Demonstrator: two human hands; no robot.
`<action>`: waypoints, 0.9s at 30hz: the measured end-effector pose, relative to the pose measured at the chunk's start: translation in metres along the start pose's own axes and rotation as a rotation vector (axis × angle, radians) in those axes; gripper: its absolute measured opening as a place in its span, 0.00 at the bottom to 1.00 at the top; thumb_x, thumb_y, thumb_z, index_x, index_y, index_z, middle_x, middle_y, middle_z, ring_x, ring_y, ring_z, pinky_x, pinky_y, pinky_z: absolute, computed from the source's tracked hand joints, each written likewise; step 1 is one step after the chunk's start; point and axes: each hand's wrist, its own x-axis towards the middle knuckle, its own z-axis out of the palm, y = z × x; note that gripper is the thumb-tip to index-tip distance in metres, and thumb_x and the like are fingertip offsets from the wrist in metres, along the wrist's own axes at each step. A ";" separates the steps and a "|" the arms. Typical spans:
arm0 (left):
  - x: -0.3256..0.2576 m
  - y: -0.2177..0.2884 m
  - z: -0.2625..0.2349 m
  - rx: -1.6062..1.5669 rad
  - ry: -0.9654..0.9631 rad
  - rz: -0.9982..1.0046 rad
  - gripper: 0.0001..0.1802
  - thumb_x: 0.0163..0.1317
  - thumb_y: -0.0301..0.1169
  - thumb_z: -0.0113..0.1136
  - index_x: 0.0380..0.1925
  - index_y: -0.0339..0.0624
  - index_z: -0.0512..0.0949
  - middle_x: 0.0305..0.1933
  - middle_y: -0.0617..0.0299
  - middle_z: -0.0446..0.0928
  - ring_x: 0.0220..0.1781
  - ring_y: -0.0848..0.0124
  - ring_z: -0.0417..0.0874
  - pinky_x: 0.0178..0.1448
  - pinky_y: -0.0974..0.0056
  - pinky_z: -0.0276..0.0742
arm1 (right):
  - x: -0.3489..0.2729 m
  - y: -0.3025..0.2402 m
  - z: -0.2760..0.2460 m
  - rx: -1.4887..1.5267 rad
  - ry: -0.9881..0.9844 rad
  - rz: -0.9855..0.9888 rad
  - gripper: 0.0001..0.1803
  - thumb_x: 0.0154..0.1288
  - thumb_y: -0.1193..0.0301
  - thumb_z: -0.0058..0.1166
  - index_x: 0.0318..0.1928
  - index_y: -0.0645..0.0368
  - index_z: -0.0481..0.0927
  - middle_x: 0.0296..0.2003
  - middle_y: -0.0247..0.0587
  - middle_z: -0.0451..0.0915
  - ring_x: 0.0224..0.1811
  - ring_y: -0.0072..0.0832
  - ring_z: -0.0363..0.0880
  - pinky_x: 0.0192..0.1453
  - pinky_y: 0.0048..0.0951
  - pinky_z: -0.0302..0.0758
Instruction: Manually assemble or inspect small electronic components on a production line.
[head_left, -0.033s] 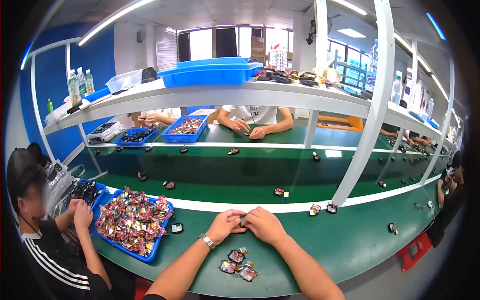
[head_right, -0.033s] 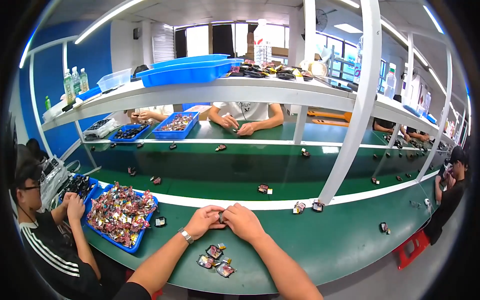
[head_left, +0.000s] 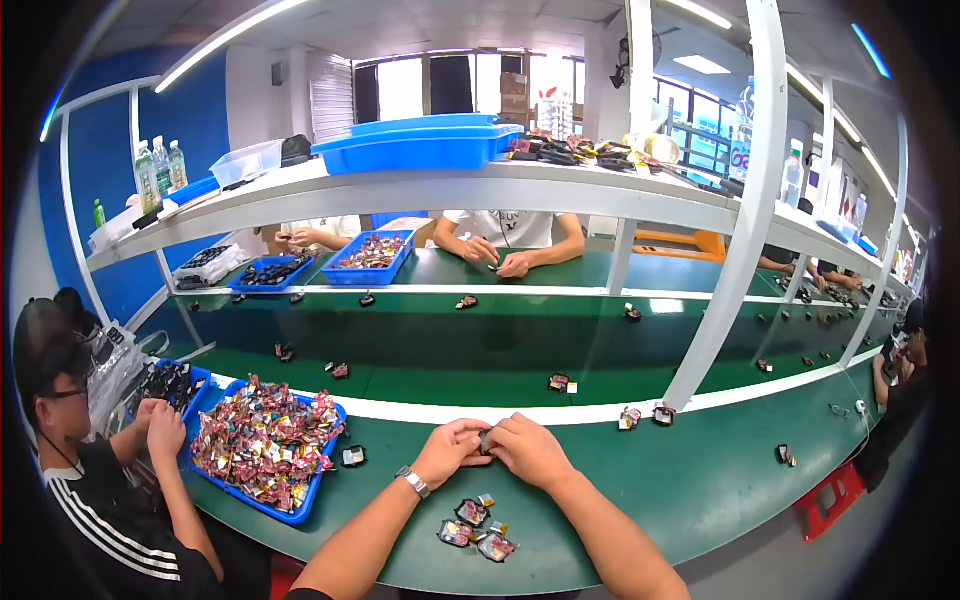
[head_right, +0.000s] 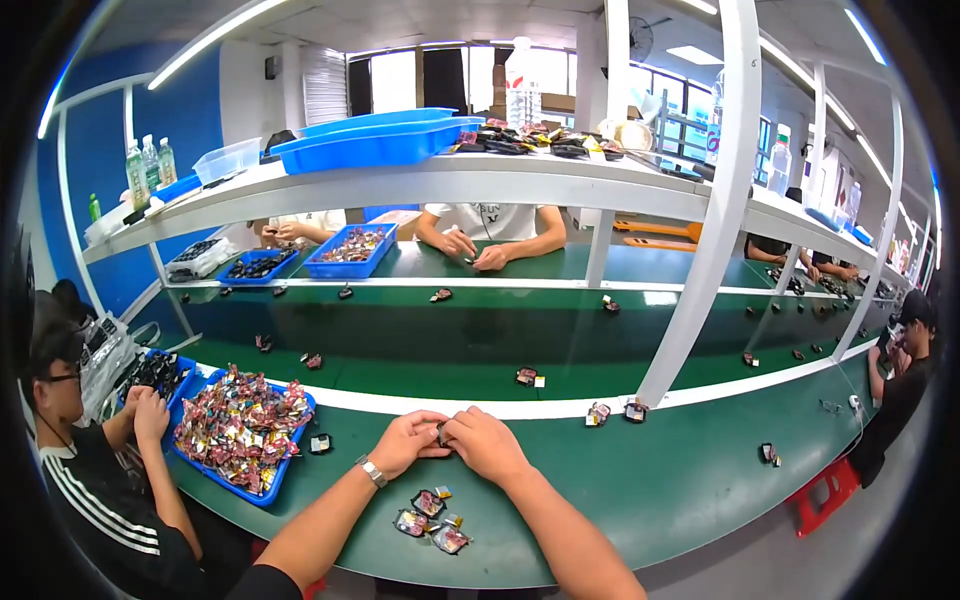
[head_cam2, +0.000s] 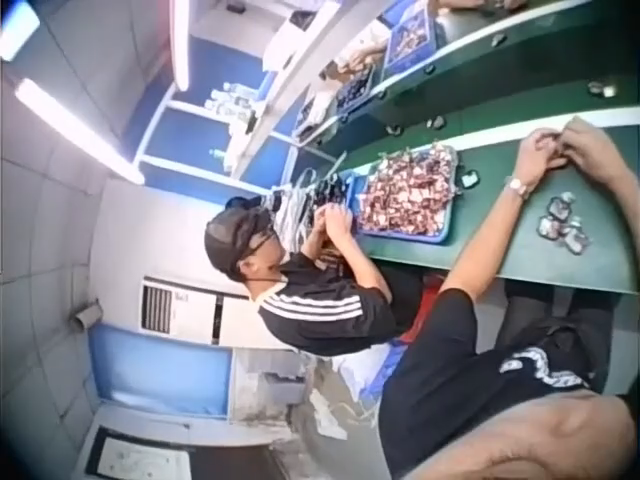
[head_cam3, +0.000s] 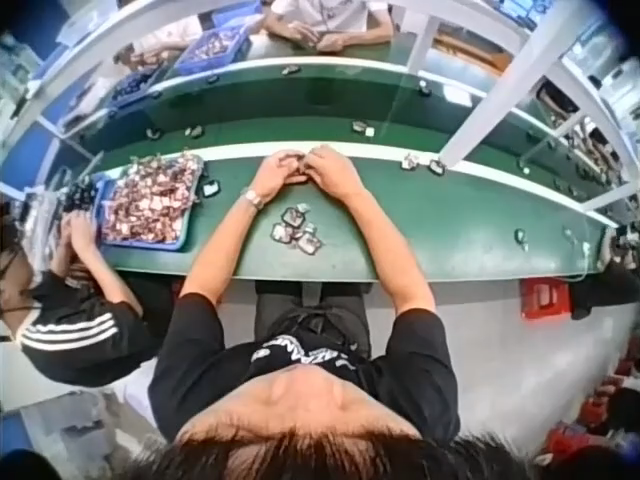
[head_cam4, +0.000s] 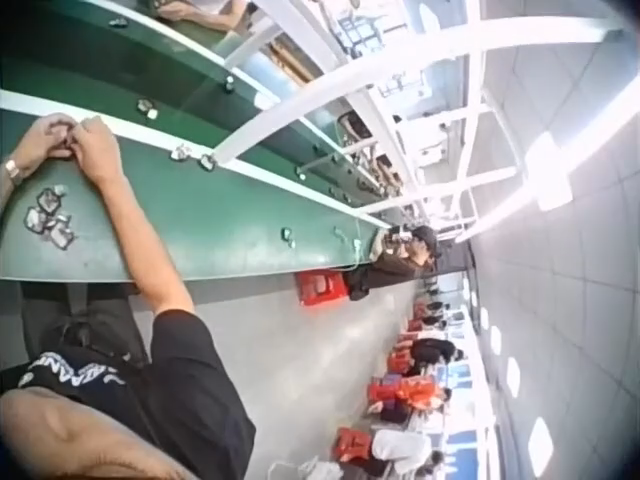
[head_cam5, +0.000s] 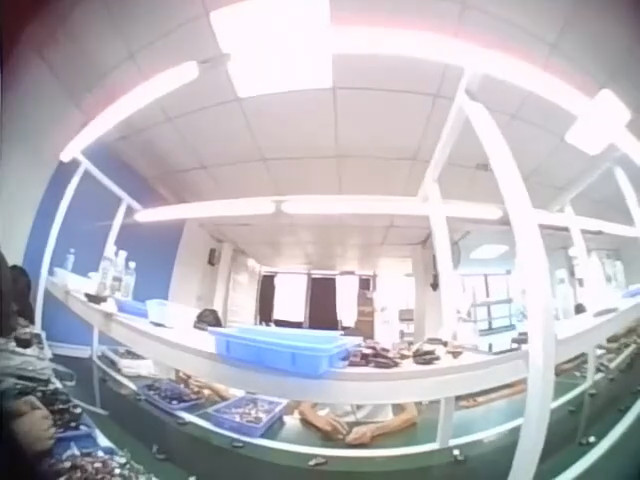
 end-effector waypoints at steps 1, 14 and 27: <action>-0.001 0.000 -0.002 0.001 -0.001 0.000 0.16 0.71 0.23 0.46 0.57 0.33 0.69 0.52 0.52 0.76 0.52 0.65 0.82 0.57 0.62 0.84 | 0.001 -0.002 0.000 -0.001 0.001 0.001 0.08 0.52 0.75 0.63 0.32 0.56 0.77 0.35 0.34 0.75 0.40 0.37 0.74 0.46 0.37 0.75; -0.003 0.000 -0.009 -0.079 -0.122 0.024 0.21 0.66 0.18 0.50 0.60 0.34 0.68 0.56 0.54 0.75 0.56 0.65 0.80 0.60 0.61 0.81 | -0.004 0.000 0.006 0.204 0.053 0.177 0.04 0.59 0.72 0.60 0.35 0.57 0.83 0.54 0.41 0.75 0.60 0.41 0.69 0.64 0.38 0.69; -0.002 -0.001 -0.008 0.008 -0.093 0.002 0.19 0.68 0.19 0.49 0.59 0.35 0.69 0.55 0.55 0.77 0.54 0.68 0.81 0.57 0.64 0.83 | -0.007 0.000 0.006 0.346 0.018 0.188 0.04 0.59 0.72 0.61 0.35 0.57 0.81 0.54 0.40 0.76 0.60 0.40 0.70 0.64 0.38 0.69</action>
